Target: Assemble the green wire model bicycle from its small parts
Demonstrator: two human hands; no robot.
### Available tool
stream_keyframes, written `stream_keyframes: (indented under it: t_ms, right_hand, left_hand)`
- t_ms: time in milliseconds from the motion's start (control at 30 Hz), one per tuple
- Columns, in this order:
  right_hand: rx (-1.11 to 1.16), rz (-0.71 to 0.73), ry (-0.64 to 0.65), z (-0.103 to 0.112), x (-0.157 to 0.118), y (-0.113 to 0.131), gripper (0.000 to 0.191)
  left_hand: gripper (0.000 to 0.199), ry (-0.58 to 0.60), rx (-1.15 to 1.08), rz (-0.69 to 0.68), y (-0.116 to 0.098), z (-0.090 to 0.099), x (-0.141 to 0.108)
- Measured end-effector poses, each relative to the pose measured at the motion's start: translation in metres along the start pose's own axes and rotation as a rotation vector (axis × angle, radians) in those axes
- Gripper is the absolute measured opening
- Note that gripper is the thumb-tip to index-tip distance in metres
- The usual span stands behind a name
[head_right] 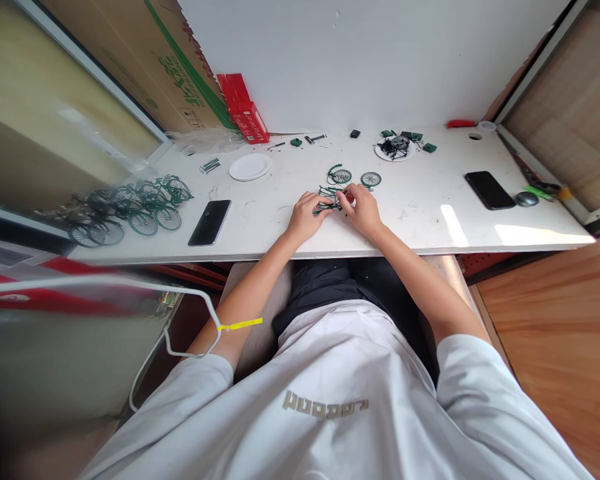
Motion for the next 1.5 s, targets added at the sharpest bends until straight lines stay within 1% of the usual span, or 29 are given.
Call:
stream_keyframes:
  t_ms: [467,667,800,933,1067,1233,1333,1500]
  right_hand:
    - [-0.006,0.009,0.005,-0.001,-0.001,-0.003,0.068]
    - [0.018,0.051,-0.02,0.001,-0.001,0.001,0.059]
    - [0.078,0.061,0.017,0.0,-0.001,0.004,0.052]
    - [0.074,0.093,0.057,0.001,0.0,0.01,0.055]
    - [0.077,0.11,0.051,0.003,0.001,0.013,0.063]
    - [0.088,0.08,0.037,0.003,0.001,0.011,0.068]
    - [0.092,0.08,0.009,0.003,0.0,0.009,0.064]
    - [0.068,0.125,-0.016,0.002,0.0,0.007,0.056]
  left_hand:
    - [0.02,0.005,0.001,-0.012,0.001,-0.002,0.0]
    - [0.017,0.018,-0.01,-0.01,0.0,-0.002,0.0]
    - [0.017,0.027,-0.014,-0.011,0.001,-0.002,0.0]
    - [0.017,0.018,-0.013,-0.025,0.002,-0.002,0.0]
    - [0.018,0.011,0.001,-0.035,0.002,-0.003,0.0]
    - [0.017,0.021,-0.004,-0.024,0.001,-0.002,0.0]
    - [0.017,0.025,-0.012,-0.021,0.001,-0.002,0.0]
    - [0.018,0.026,-0.003,-0.014,0.002,-0.003,0.001]
Point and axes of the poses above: each hand's wrist, its own x-axis towards the middle knuckle, its own z-axis out of the back of the hand, y = z × x, the point moved 5 cm from there along x, towards the middle knuckle, and after that the axes turned 10 degrees about z, right-handed, at the moved point
